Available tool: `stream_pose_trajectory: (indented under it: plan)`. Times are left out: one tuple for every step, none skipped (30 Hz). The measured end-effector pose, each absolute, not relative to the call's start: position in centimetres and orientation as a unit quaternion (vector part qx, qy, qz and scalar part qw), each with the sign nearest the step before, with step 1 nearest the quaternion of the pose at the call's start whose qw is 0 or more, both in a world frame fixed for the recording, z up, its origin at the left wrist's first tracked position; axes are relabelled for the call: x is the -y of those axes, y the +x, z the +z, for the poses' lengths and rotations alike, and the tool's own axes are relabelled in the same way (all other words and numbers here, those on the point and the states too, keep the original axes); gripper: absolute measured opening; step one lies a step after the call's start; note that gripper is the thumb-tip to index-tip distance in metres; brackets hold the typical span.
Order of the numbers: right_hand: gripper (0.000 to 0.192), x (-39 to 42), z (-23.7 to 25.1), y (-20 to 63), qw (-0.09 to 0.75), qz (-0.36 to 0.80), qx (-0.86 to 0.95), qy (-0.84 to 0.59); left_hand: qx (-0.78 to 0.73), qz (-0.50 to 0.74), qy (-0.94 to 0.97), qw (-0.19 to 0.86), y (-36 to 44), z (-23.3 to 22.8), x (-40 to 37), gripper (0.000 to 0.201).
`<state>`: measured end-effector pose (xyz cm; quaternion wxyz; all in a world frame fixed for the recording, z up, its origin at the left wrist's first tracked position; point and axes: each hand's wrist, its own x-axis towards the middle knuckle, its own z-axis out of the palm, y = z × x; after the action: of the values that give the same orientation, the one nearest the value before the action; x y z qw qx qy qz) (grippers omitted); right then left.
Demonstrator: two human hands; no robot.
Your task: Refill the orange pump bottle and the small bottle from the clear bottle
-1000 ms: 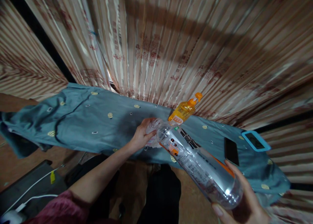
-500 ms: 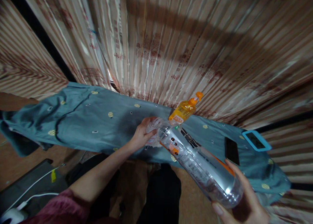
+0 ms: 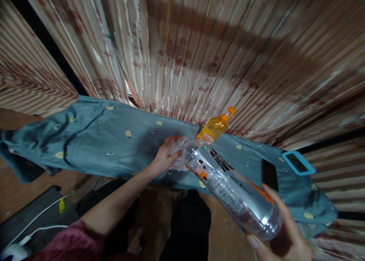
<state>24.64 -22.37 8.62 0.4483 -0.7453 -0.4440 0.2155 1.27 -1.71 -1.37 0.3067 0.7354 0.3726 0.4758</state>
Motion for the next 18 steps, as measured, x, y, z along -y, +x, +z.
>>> stream_pose_trajectory:
  plan:
    - [0.087, 22.36, 8.59, 24.71, 0.447, 0.215, 0.446, -0.745, -0.373, 0.476, 0.735, 0.307, 1.28, -1.38, 1.69, 0.039]
    - [0.088, 22.35, 8.56, 24.78, 0.444, 0.213, 0.449, -0.746, -0.373, 0.477, 0.734, 0.308, 1.28, -1.4, 1.68, 0.04]
    - [0.088, 22.34, 8.52, 24.85, 0.44, 0.21, 0.452, -0.747, -0.373, 0.477, 0.734, 0.309, 1.29, -1.42, 1.66, 0.04]
    - [0.088, 22.33, 8.5, 24.9, 0.437, 0.207, 0.456, -0.747, -0.373, 0.476, 0.733, 0.31, 1.28, -1.44, 1.65, 0.04]
    - [0.088, 22.32, 8.5, 24.91, 0.436, 0.206, 0.458, -0.747, -0.373, 0.475, 0.734, 0.311, 1.28, -1.45, 1.64, 0.039]
    - [0.088, 22.31, 8.52, 24.88, 0.436, 0.208, 0.457, -0.747, -0.373, 0.475, 0.734, 0.311, 1.28, -1.46, 1.64, 0.039]
    - [0.087, 22.29, 8.56, 24.81, 0.437, 0.212, 0.455, -0.746, -0.374, 0.474, 0.734, 0.311, 1.28, -1.46, 1.64, 0.039]
    - [0.087, 22.28, 8.62, 24.7, 0.44, 0.216, 0.45, -0.746, -0.375, 0.473, 0.735, 0.311, 1.28, -1.46, 1.65, 0.039]
    - [0.087, 22.26, 8.7, 24.57, 0.444, 0.219, 0.444, -0.747, -0.376, 0.472, 0.734, 0.31, 1.28, -1.45, 1.65, 0.039]
    - [0.088, 22.25, 8.78, 24.44, 0.447, 0.221, 0.438, -0.748, -0.378, 0.472, 0.734, 0.309, 1.29, -1.44, 1.66, 0.039]
    - [0.089, 22.24, 8.86, 24.32, 0.449, 0.223, 0.433, -0.749, -0.378, 0.472, 0.734, 0.309, 1.29, -1.43, 1.66, 0.039]
    - [0.09, 22.23, 8.92, 24.23, 0.449, 0.223, 0.43, -0.751, -0.377, 0.473, 0.734, 0.31, 1.29, -1.43, 1.67, 0.039]
    - [0.09, 22.22, 8.95, 24.19, 0.448, 0.223, 0.43, -0.752, -0.376, 0.474, 0.734, 0.31, 1.29, -1.42, 1.67, 0.038]
    - [0.091, 22.22, 8.94, 24.19, 0.447, 0.224, 0.431, -0.751, -0.374, 0.475, 0.734, 0.311, 1.28, -1.42, 1.67, 0.039]
    - [0.092, 22.21, 8.9, 24.23, 0.447, 0.224, 0.432, -0.751, -0.372, 0.476, 0.734, 0.311, 1.27, -1.41, 1.67, 0.039]
    - [0.093, 22.21, 8.83, 24.3, 0.447, 0.224, 0.433, -0.75, -0.371, 0.477, 0.734, 0.311, 1.26, -1.4, 1.67, 0.039]
    - [0.093, 22.21, 8.74, 24.38, 0.448, 0.223, 0.435, -0.749, -0.37, 0.477, 0.734, 0.311, 1.25, -1.39, 1.68, 0.039]
    - [0.094, 22.22, 8.64, 24.46, 0.45, 0.22, 0.437, -0.748, -0.37, 0.478, 0.734, 0.31, 1.23, -1.37, 1.69, 0.039]
